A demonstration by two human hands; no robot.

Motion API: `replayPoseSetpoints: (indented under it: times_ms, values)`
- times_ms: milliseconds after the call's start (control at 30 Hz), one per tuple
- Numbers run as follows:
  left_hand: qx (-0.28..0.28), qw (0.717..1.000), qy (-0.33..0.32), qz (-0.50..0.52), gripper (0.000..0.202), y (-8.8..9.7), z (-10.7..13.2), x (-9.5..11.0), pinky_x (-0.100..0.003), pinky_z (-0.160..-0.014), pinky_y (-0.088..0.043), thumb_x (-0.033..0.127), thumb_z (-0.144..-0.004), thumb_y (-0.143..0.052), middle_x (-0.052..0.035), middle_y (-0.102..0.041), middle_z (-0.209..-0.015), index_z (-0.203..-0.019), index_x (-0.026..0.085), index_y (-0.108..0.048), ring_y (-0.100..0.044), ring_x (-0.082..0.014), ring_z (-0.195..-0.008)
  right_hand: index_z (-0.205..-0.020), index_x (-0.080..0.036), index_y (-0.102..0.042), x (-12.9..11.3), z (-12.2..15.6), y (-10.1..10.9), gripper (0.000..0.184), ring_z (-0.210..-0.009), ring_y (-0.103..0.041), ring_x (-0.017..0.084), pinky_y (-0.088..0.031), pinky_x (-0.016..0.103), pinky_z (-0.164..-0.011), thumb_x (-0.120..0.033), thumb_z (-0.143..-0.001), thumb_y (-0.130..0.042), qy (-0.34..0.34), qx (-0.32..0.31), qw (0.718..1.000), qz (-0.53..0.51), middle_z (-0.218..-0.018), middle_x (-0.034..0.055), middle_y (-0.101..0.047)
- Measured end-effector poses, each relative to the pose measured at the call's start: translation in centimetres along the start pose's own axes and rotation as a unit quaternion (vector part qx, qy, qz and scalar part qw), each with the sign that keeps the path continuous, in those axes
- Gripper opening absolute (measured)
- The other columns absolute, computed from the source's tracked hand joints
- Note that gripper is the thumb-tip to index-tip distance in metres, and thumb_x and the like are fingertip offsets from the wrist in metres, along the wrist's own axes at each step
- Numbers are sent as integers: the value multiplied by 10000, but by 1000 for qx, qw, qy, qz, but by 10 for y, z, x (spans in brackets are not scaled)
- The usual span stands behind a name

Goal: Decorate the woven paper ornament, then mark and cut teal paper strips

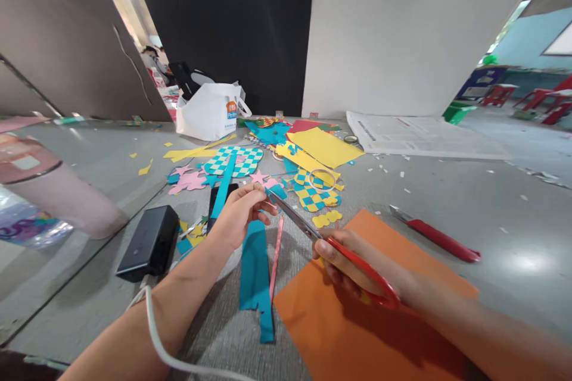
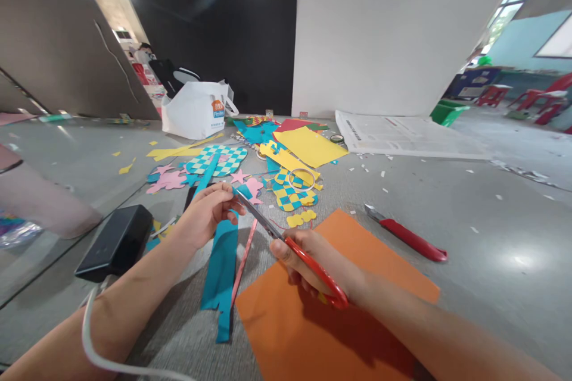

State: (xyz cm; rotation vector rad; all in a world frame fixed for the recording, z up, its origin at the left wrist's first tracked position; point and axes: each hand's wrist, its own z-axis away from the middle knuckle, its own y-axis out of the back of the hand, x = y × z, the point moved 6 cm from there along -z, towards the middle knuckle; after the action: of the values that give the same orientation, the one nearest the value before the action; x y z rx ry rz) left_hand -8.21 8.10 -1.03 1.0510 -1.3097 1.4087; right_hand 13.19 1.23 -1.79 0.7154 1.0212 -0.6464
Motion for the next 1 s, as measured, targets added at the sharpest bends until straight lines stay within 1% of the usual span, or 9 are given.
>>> replayPoseSetpoints:
  times_ms: [133,233,400,500,633,800,900,1000]
  values:
    - [5,1000,4,5,248,1,-1,-1,-229,-432,-482,311,-645,-772,-5,-657,-657,-725,197,-567,-699,-190,-605,-859,-210,-468,1,-1,1,638,-462,-467,56,-332,153,-377,-847,-898,-458,1,0,1000,7,-661,-44,-553]
    - [6,1000,5,8,254,0,-1,-1,-231,-435,-482,313,-647,-776,-1,-653,-657,-739,199,-569,-700,-191,-605,-872,-209,-478,5,-3,0,638,-461,-466,58,-330,163,-389,-845,-910,-437,5,-4,1000,7,-673,-39,-564]
    - [-3,1000,-1,0,278,-2,-1,0,-229,-437,-492,339,-648,-799,-8,-655,-659,-715,195,-572,-701,-187,-612,-842,-202,-490,10,-5,0,651,-473,-489,67,-364,183,-425,-845,-916,-422,17,4,1000,13,-680,-22,-584]
    - [3,1000,-2,-5,274,-3,0,1,-229,-433,-491,335,-638,-803,0,-638,-632,-703,196,-576,-695,-185,-605,-841,-203,-491,10,-5,-1,646,-479,-491,68,-376,184,-434,-841,-917,-431,18,4,1000,9,-683,-23,-579]
    - [8,1000,-5,-14,256,-3,2,3,-226,-446,-490,326,-650,-797,-5,-645,-622,-693,196,-581,-690,-177,-600,-869,-208,-493,8,-3,-1,642,-462,-473,70,-370,186,-410,-847,-908,-439,13,4,1000,9,-679,-32,-562]
    - [5,1000,-4,-8,250,-2,1,2,-235,-450,-494,326,-656,-792,-9,-650,-625,-684,200,-578,-692,-180,-606,-842,-209,-463,-1,1,-2,642,-482,-497,73,-361,173,-387,-847,-905,-440,24,-1,999,24,-688,-25,-557]
    - [7,1000,-1,-6,251,-1,0,1,-233,-447,-493,325,-650,-794,-8,-651,-627,-682,202,-577,-694,-180,-612,-890,-210,-473,-1,0,-2,628,-470,-497,78,-338,175,-357,-837,-905,-459,16,-8,1000,16,-697,-30,-549]
    - [9,1000,3,-1,253,-2,0,1,-231,-442,-493,319,-636,-795,-7,-647,-618,-678,203,-574,-692,-180,-610,-881,-208,-470,-1,-1,-3,622,-479,-510,85,-348,185,-371,-829,-910,-461,36,-20,999,11,-691,-27,-545]
